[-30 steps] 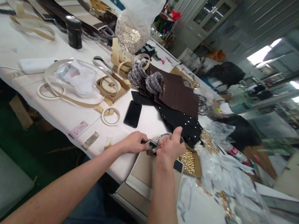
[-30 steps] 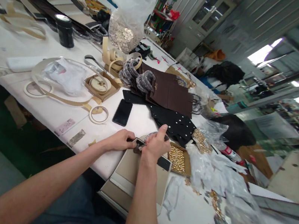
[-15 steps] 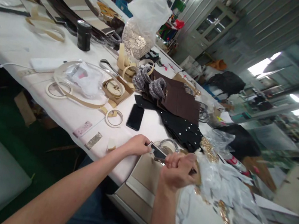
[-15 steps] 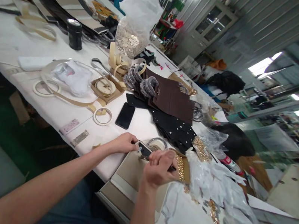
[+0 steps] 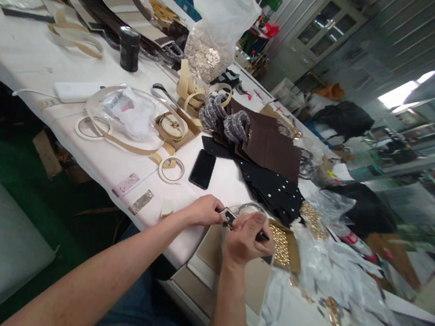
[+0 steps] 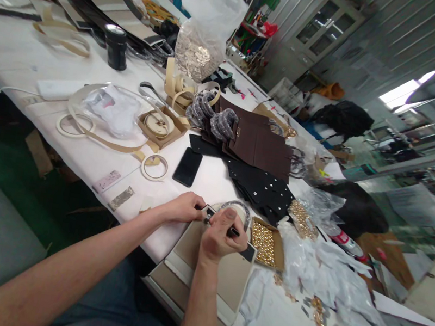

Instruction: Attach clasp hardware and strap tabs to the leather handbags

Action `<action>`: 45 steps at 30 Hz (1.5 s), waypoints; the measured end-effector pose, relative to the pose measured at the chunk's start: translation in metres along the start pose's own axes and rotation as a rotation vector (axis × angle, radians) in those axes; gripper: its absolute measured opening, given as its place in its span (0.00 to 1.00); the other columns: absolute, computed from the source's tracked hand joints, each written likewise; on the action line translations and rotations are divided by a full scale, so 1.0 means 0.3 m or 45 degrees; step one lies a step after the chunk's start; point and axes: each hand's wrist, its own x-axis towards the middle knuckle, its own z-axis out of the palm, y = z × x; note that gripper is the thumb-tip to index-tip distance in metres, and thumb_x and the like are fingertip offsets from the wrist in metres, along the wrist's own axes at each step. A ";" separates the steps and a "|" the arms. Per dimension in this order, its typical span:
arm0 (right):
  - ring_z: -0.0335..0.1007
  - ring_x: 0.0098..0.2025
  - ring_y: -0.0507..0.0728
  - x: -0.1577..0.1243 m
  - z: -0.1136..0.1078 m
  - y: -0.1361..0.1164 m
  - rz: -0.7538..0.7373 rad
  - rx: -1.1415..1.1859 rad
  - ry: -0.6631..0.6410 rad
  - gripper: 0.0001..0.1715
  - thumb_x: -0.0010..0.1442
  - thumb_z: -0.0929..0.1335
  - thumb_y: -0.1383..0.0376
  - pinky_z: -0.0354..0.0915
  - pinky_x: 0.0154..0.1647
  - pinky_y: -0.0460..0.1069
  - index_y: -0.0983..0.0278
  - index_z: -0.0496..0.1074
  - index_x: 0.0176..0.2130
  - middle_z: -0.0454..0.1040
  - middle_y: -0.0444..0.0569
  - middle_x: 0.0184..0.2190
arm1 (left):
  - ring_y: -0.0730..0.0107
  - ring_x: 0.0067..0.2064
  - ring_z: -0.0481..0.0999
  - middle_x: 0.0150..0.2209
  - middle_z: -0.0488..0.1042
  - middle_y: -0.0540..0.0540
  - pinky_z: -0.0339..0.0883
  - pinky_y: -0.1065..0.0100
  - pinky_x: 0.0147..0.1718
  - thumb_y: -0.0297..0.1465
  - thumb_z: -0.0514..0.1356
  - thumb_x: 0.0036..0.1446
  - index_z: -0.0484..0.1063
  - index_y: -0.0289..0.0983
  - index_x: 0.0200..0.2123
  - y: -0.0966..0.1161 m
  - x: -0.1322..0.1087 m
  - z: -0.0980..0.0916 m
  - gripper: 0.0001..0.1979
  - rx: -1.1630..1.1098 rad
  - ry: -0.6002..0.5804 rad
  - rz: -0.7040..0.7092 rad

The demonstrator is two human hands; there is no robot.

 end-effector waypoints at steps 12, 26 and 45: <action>0.43 0.14 0.45 0.368 0.017 0.088 0.654 0.145 0.084 0.42 0.67 0.78 0.41 0.45 0.10 0.43 0.56 0.51 0.24 0.49 0.32 0.14 | 0.70 0.29 0.65 0.25 0.71 0.52 0.51 0.66 0.30 0.34 0.64 0.57 0.84 0.36 0.33 0.008 -0.019 0.051 0.09 0.025 0.199 -0.011; 0.44 0.14 0.45 0.365 0.087 0.143 0.685 -0.029 -0.063 0.41 0.66 0.77 0.39 0.44 0.10 0.43 0.56 0.53 0.25 0.51 0.32 0.15 | 0.67 0.28 0.67 0.25 0.76 0.48 0.52 0.65 0.30 0.32 0.65 0.57 0.83 0.39 0.29 0.044 -0.024 0.089 0.07 0.113 0.298 -0.251; 0.53 0.17 0.49 0.089 0.002 -0.058 -0.190 0.061 -0.027 0.38 0.79 0.70 0.50 0.54 0.21 0.47 0.59 0.56 0.22 0.55 0.36 0.17 | 0.70 0.28 0.65 0.22 0.70 0.51 0.53 0.66 0.30 0.29 0.64 0.54 0.83 0.36 0.28 0.015 -0.011 0.071 0.07 0.034 0.218 -0.159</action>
